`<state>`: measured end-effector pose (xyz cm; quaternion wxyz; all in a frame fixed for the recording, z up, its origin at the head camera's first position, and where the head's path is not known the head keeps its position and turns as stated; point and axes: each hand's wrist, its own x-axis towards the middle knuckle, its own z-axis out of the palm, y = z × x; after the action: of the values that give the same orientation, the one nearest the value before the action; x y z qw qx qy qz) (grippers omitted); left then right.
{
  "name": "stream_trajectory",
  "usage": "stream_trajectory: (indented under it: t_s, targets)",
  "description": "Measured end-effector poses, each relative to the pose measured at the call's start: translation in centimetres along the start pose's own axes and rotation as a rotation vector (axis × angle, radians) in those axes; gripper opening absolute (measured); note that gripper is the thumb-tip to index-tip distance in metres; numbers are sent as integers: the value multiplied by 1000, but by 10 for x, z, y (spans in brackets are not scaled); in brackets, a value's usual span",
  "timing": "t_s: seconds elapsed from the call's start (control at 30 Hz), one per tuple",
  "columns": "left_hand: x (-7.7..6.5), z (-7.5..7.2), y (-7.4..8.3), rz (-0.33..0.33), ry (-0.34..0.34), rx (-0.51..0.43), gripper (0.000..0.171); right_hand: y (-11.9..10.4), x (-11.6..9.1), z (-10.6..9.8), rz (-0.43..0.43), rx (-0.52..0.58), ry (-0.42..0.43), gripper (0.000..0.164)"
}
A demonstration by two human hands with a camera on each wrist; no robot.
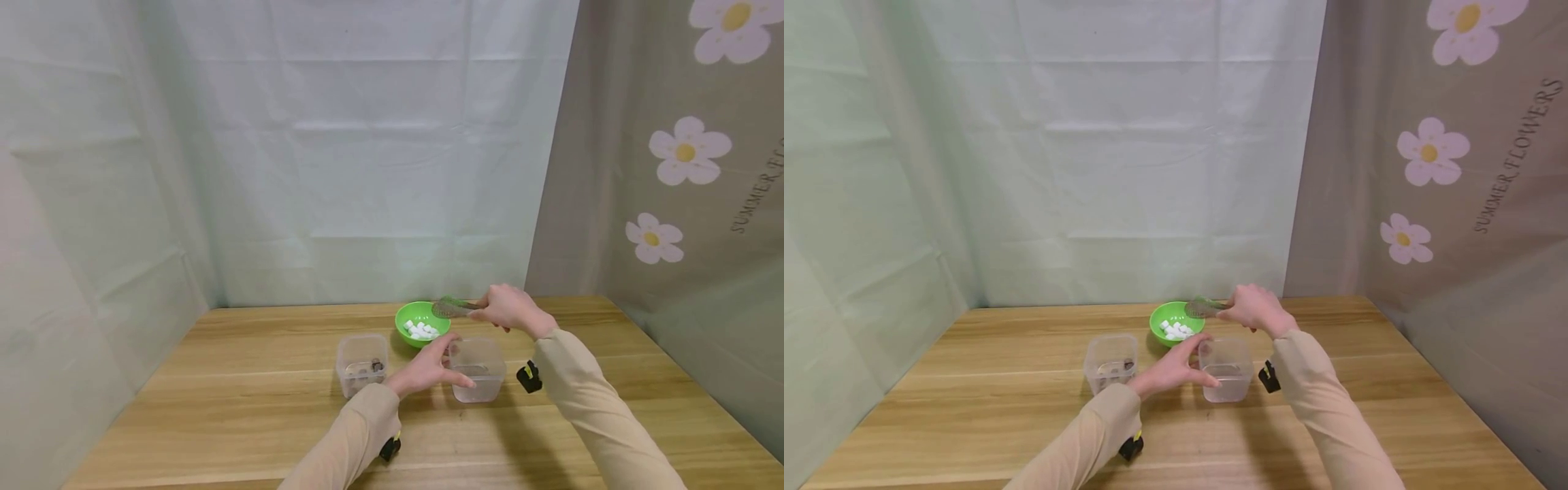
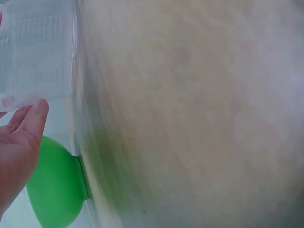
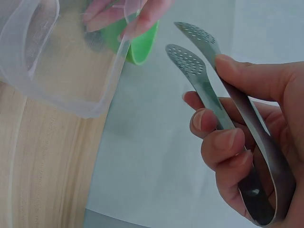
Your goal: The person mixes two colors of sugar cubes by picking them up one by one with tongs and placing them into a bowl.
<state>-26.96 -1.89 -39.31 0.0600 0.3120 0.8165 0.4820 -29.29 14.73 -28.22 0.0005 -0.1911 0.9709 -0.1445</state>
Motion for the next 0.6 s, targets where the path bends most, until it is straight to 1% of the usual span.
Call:
stream_trajectory:
  t_s: [0.17, 0.3, 0.5, 0.6]
  targets:
    - [0, 0, 0, -13, 3, 18, 75, -3, 0, -2, 16, 6, 17, 28]
    - [-1, 0, 0, -13, 3, 27, 75, -4, -1, -3, 24, 4, 27, 27]
    - [1, 1, -1, 7, -7, 31, 78, -1, -3, -1, 5, 7, 42, 31]
    - [2, 0, -1, 3, -9, 60, 80, 1, -4, 1, -3, 24, 38, 34]
